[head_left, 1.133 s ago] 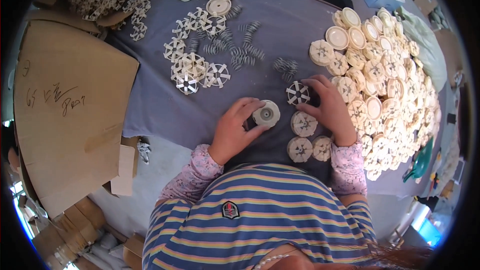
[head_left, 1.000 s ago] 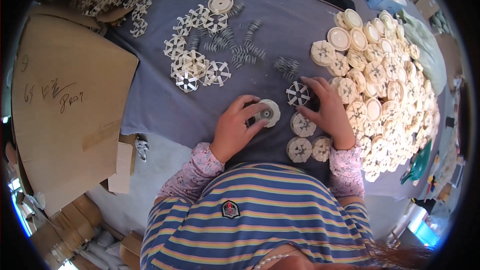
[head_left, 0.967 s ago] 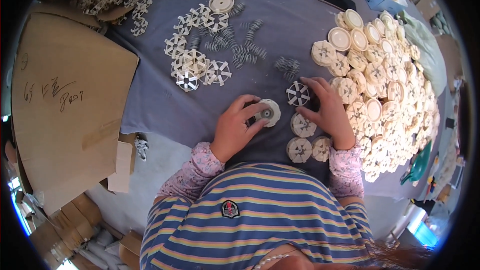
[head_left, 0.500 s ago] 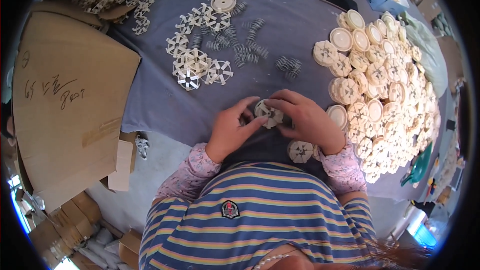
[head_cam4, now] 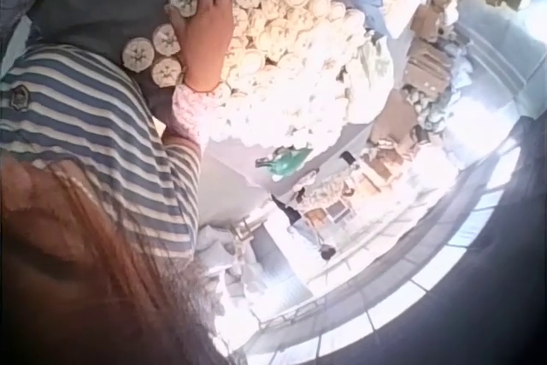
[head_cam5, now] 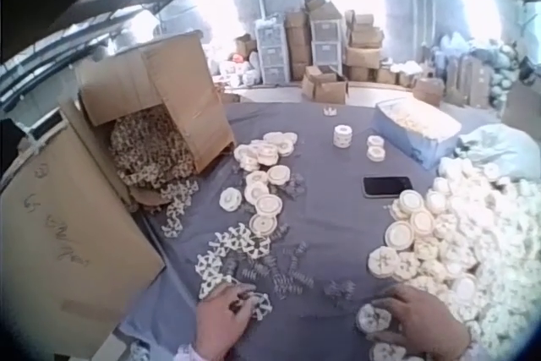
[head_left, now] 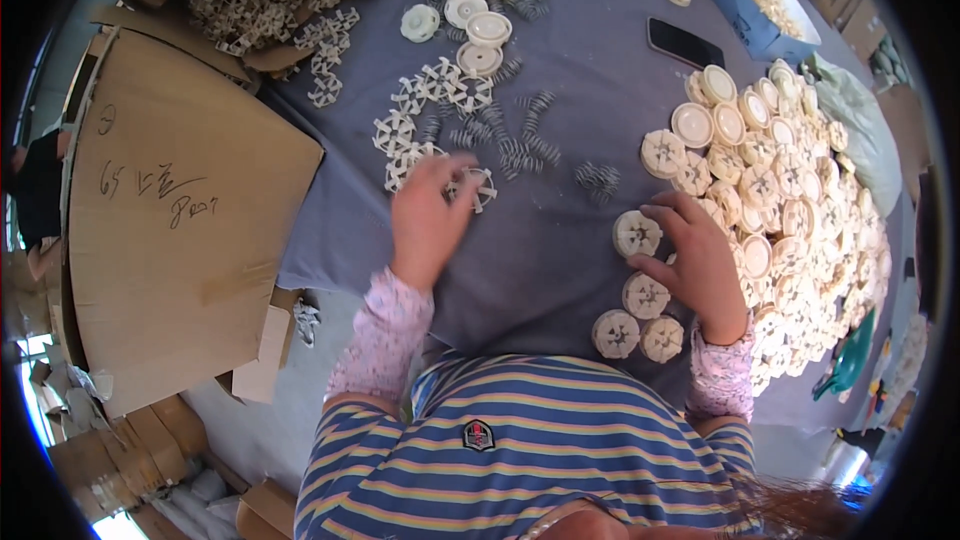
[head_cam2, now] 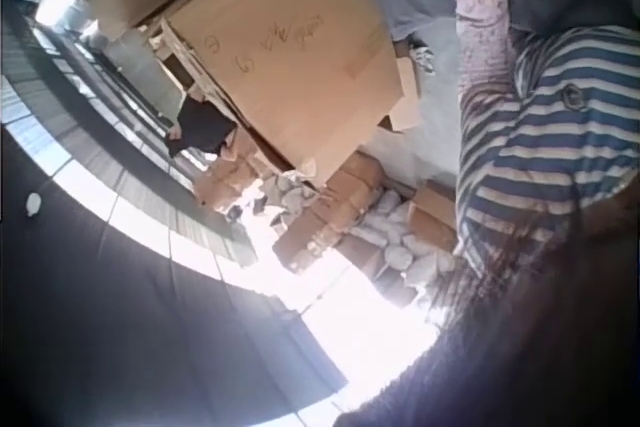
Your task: The person assembles small plastic mechanical components by hand, inserting internal gears and springs into circular plastic bases to create assembled parts.
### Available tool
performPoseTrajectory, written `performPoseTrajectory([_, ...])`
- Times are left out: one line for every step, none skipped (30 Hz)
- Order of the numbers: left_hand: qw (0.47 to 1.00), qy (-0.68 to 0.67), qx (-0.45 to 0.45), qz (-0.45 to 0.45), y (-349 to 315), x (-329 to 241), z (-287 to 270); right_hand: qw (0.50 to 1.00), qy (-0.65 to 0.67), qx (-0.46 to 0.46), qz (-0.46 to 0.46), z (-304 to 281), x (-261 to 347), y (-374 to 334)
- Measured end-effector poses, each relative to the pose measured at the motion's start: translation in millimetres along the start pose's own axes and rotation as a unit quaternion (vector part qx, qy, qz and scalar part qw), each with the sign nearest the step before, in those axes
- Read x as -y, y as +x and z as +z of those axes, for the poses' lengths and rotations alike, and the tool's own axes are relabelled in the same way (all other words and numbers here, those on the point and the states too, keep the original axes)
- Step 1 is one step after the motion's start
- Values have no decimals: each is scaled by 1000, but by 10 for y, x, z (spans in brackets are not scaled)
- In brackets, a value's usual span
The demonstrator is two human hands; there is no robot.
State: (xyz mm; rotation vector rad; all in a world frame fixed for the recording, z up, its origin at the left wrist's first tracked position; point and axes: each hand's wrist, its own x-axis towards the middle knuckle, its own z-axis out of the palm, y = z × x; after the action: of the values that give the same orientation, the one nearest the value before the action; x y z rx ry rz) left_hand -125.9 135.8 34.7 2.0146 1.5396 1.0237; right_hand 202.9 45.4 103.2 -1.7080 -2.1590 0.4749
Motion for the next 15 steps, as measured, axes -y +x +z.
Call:
performPoseTrajectory([999,33,-23,8,309,20,-2,1000,-5,-7,1,25,-3,0])
performPoseTrajectory([997,52,-49,25,589,78,8,999,35,15,-14,117,15,16])
performPoseTrajectory([994,70,-74,43,875,144,49,996,73,37,-28,203,27,26])
performPoseTrajectory([994,81,-61,34,1152,239,116,996,74,32,-34,302,45,38])
performPoseTrajectory([994,90,-48,27,1403,287,198,993,83,70,-55,387,61,50])
performPoseTrajectory([994,87,-49,33,1591,235,337,988,90,107,-68,425,65,45])
performPoseTrajectory([990,144,-3,-4,1744,153,482,989,88,101,-69,440,75,50])
performPoseTrajectory([978,202,42,-42,1874,112,562,987,104,104,-65,445,101,58])
performPoseTrajectory([978,204,39,-37,1973,149,620,985,121,106,-60,446,115,70])
performPoseTrajectory([973,215,79,-28,2065,262,727,986,119,100,-61,421,113,83])
performPoseTrajectory([966,226,120,-19,2136,304,780,986,119,96,-60,384,93,91])
performPoseTrajectory([967,227,117,-15,2202,364,809,987,120,92,-59,349,79,119])
performPoseTrajectory([963,235,130,-29,2235,336,860,988,118,89,-53,291,51,128])
performPoseTrajectory([958,244,142,-44,2259,321,900,987,130,88,-33,232,31,145])
performPoseTrajectory([955,252,156,-28,2256,321,925,986,143,87,-14,201,4,170])
